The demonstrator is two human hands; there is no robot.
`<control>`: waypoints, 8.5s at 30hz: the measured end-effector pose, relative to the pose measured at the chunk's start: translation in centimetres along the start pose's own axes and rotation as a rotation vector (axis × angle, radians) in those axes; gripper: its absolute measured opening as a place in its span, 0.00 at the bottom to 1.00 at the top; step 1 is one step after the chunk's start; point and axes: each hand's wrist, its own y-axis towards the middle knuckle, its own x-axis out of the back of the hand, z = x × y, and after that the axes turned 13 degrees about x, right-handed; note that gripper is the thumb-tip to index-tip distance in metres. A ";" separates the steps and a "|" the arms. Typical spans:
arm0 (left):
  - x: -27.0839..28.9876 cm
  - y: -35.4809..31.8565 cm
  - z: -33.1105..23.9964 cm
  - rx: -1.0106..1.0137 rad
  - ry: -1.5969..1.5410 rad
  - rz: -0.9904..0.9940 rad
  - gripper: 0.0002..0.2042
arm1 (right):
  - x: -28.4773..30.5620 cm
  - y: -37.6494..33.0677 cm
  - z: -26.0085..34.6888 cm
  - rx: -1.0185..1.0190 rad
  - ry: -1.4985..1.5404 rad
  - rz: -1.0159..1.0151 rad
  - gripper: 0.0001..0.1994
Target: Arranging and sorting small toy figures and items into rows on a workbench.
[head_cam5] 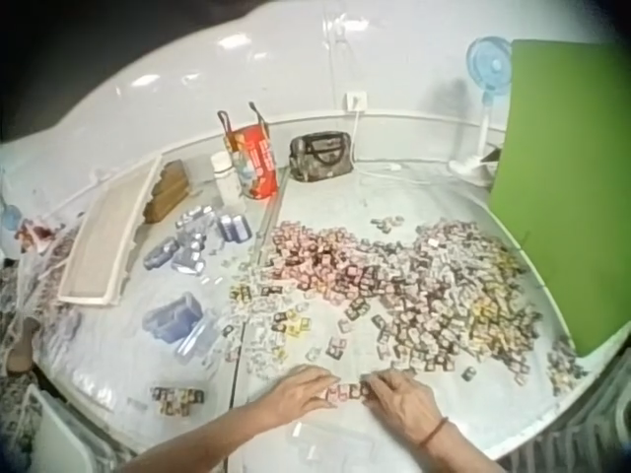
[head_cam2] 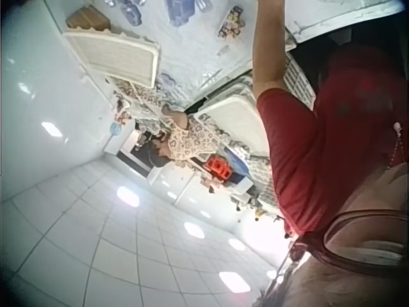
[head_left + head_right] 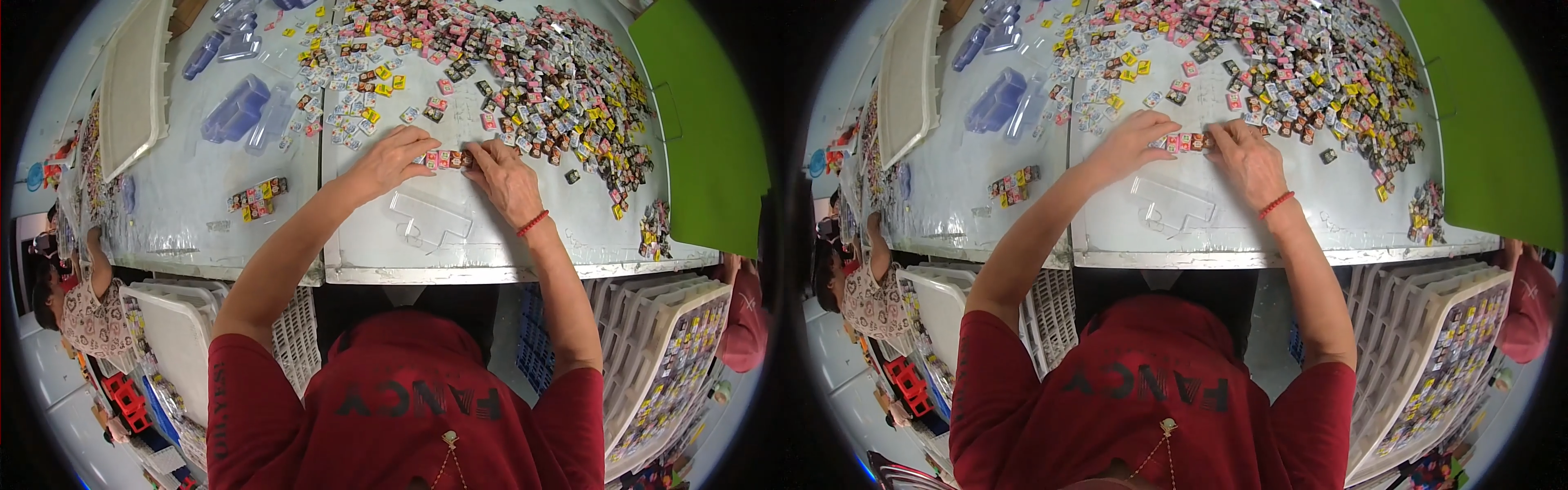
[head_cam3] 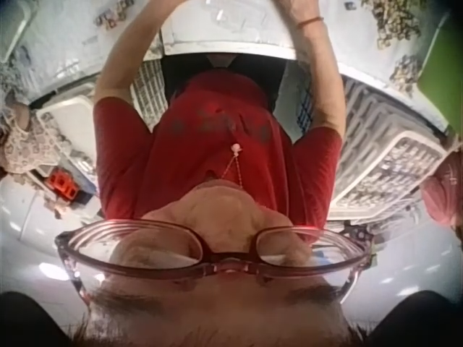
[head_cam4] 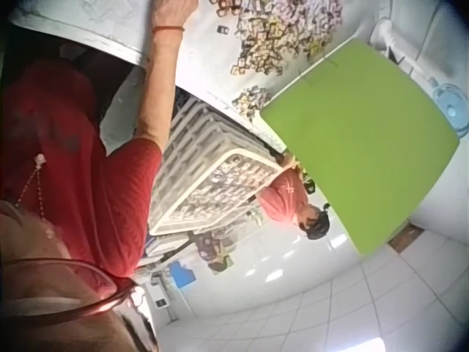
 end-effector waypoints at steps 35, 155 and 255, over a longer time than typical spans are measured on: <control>-1.0 -8.8 -3.0 -0.065 0.054 -0.199 0.16 | -1.3 -4.6 10.9 -0.198 -0.031 -0.261 0.13; -5.2 4.1 -6.6 -0.128 -0.062 0.056 0.11 | 3.0 -6.7 0.8 -0.357 -0.167 -0.289 0.16; -3.1 5.0 -4.6 -0.029 0.028 0.216 0.17 | -0.5 -5.0 -0.8 -0.230 -0.185 -0.263 0.10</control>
